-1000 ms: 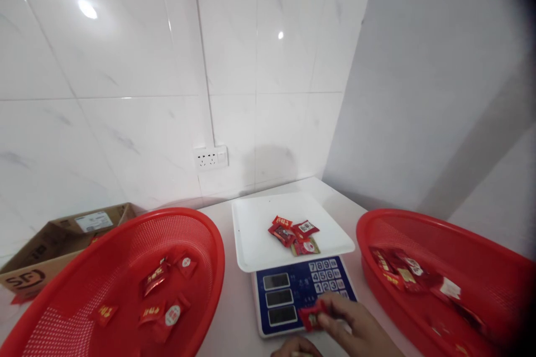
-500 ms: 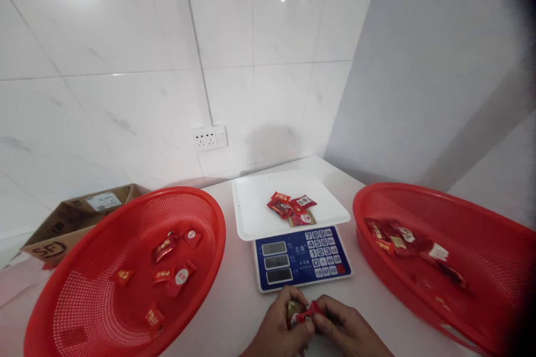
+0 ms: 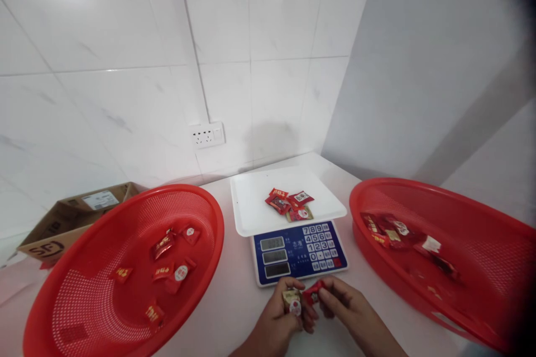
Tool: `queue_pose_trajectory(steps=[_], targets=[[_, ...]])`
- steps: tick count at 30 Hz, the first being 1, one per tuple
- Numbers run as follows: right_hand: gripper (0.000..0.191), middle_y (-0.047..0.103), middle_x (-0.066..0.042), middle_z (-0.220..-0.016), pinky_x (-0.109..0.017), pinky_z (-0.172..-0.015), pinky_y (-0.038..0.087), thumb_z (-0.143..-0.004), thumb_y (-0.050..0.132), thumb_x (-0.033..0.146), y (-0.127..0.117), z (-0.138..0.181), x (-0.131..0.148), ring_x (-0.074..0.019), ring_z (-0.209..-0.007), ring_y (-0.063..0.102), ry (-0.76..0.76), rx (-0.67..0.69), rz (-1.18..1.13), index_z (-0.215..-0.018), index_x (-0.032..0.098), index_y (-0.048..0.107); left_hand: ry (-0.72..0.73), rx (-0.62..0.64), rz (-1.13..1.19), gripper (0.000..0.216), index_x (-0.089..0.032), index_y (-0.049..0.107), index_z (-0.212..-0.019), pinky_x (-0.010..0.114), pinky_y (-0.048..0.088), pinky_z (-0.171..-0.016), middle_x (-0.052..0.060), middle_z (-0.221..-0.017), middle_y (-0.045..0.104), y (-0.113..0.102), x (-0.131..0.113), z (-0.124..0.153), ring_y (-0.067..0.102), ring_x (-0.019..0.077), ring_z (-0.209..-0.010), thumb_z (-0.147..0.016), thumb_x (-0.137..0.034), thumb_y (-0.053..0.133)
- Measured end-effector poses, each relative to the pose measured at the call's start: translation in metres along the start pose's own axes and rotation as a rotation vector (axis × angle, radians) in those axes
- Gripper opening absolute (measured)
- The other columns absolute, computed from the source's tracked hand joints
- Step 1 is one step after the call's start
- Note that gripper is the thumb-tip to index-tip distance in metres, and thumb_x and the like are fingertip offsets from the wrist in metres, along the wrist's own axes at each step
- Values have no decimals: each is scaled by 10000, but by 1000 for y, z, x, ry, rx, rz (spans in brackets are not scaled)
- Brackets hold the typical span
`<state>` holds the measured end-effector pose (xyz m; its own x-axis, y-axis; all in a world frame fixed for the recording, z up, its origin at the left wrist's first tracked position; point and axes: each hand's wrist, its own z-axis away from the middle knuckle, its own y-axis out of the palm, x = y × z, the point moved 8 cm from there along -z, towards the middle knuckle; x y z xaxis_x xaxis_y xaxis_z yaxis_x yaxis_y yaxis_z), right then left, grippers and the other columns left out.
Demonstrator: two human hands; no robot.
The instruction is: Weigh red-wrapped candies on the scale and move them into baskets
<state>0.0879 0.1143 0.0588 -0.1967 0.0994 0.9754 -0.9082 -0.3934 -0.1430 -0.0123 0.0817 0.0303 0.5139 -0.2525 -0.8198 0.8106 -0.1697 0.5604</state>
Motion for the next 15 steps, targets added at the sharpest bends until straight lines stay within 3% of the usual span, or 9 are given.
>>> queue_pose_trajectory(steps=[3,7,10,15], targets=[[306,500,22,-590,-263,-556,404,-719,551,485,-14,-7,11,-129,-565,460,-10,-115,-57,-744,183,601,46,53,-14,320,-185,420,-920,305,416,-725,27,-815,622,4,-1,1,549,127,-773,-674,-209,624],[308,559,4,-659,-273,-589,421,-683,599,454,-28,-17,35,-139,-603,483,-71,-221,-85,-843,192,626,53,102,-81,413,-205,364,-910,289,465,-596,62,-891,612,5,4,0,525,154,-792,-667,-334,673],[289,565,4,-677,-265,-594,423,-686,602,446,-30,-21,45,-134,-612,488,-95,-238,-93,-823,192,620,46,84,-43,430,-214,348,-855,274,480,-573,33,-862,616,3,3,-1,533,134,-742,-630,-274,710],[247,574,6,-675,-231,-518,415,-689,626,424,-23,-21,30,-139,-641,525,-19,-168,-276,-762,191,587,-40,-51,19,322,-174,459,-895,316,480,-765,37,-921,605,-2,-4,4,595,136,-832,-679,-264,682]])
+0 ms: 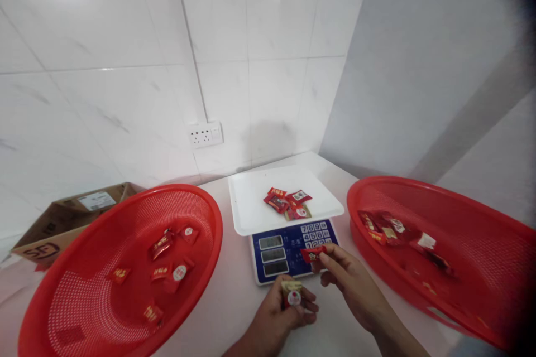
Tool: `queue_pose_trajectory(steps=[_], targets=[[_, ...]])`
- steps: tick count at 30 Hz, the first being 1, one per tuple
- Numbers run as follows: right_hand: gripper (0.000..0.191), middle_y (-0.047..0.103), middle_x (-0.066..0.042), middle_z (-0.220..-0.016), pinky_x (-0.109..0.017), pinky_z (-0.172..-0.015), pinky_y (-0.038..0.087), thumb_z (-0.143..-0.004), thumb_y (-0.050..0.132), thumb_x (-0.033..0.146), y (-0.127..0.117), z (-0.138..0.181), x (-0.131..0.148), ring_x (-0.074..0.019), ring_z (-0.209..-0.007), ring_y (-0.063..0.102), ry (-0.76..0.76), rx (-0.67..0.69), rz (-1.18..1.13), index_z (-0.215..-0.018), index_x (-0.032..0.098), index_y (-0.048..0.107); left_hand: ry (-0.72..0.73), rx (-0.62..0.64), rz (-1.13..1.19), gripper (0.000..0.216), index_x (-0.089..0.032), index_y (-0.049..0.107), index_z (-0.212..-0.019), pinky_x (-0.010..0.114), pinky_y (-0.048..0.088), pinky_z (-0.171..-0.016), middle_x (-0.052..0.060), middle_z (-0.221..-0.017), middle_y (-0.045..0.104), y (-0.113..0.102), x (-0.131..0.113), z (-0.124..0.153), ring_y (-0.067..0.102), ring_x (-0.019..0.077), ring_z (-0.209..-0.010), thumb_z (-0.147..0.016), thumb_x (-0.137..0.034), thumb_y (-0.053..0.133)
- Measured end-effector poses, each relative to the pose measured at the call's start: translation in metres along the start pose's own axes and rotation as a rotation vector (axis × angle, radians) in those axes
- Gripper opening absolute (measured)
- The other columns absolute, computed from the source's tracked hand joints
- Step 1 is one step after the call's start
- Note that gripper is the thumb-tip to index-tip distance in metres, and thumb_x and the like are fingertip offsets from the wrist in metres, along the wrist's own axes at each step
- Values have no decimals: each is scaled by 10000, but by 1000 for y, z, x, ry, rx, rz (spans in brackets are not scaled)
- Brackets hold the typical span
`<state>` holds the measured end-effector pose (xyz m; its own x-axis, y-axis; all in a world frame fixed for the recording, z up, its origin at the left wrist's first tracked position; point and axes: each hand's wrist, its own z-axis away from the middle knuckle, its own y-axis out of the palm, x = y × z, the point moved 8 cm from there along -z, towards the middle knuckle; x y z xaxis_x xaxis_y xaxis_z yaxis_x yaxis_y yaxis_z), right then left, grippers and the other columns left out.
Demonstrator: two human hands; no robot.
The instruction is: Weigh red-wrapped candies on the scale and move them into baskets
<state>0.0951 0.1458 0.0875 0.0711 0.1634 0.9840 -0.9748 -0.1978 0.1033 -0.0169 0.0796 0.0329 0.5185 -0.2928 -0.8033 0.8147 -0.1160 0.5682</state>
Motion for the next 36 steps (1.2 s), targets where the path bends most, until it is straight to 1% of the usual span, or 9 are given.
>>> queue_pose_trajectory(steps=[3,7,10,13,16,26,29,32,36], targets=[[210,611,-3,-820,-197,-479,422,-678,649,360,0,4,-18,-155,-756,566,134,41,-287,-829,230,584,-60,-13,-29,342,-152,507,-970,271,491,-696,52,-928,605,2,-1,2,635,140,-773,-705,-301,665],[248,569,19,-717,-135,-356,312,-676,644,394,-4,10,-33,-83,-544,507,234,21,-465,-858,238,581,-66,17,-35,348,-156,507,-975,227,494,-592,53,-918,624,4,0,2,655,132,-685,-715,-334,655],[284,481,56,-609,-125,-309,139,-733,577,467,4,13,-35,-24,-402,343,237,123,-253,-861,213,579,-48,34,-53,374,-141,512,-976,222,501,-565,45,-831,642,4,1,1,648,119,-625,-708,-358,657],[293,487,58,-574,-147,-358,234,-730,586,459,21,17,-28,-35,-429,360,185,317,139,-811,178,582,-36,55,-90,395,-106,538,-929,210,495,-514,39,-717,643,5,1,1,624,104,-547,-682,-381,675],[261,519,33,-603,-181,-428,310,-720,598,420,32,18,-16,-75,-532,433,105,405,357,-705,162,561,-18,56,-124,376,-88,555,-843,187,470,-462,40,-656,634,4,3,0,591,85,-486,-673,-402,674],[236,367,94,-491,-187,-398,191,-724,563,409,14,-54,52,-48,-424,290,-97,64,267,-692,185,497,-52,54,-154,556,-107,531,-908,200,446,-433,15,-614,616,-7,16,-10,561,80,-453,-612,-563,645],[252,419,80,-509,-195,-387,182,-727,548,415,14,-74,70,-63,-420,324,-107,-1,258,-831,186,542,-53,66,-157,543,-111,531,-899,189,430,-439,15,-613,620,-8,19,-12,568,80,-466,-612,-555,651],[456,516,46,-645,-203,-416,279,-737,545,388,11,-75,82,-82,-476,408,-173,-75,329,-1143,197,459,-30,88,-145,500,-118,536,-903,174,410,-439,22,-623,634,-10,22,-15,581,82,-477,-640,-529,646],[490,541,4,-842,-218,-471,376,-769,514,379,10,-49,73,-85,-540,450,-213,-13,343,-1220,230,393,-7,114,-110,493,-125,543,-905,164,393,-427,22,-620,638,-11,26,-17,586,86,-474,-640,-529,647]])
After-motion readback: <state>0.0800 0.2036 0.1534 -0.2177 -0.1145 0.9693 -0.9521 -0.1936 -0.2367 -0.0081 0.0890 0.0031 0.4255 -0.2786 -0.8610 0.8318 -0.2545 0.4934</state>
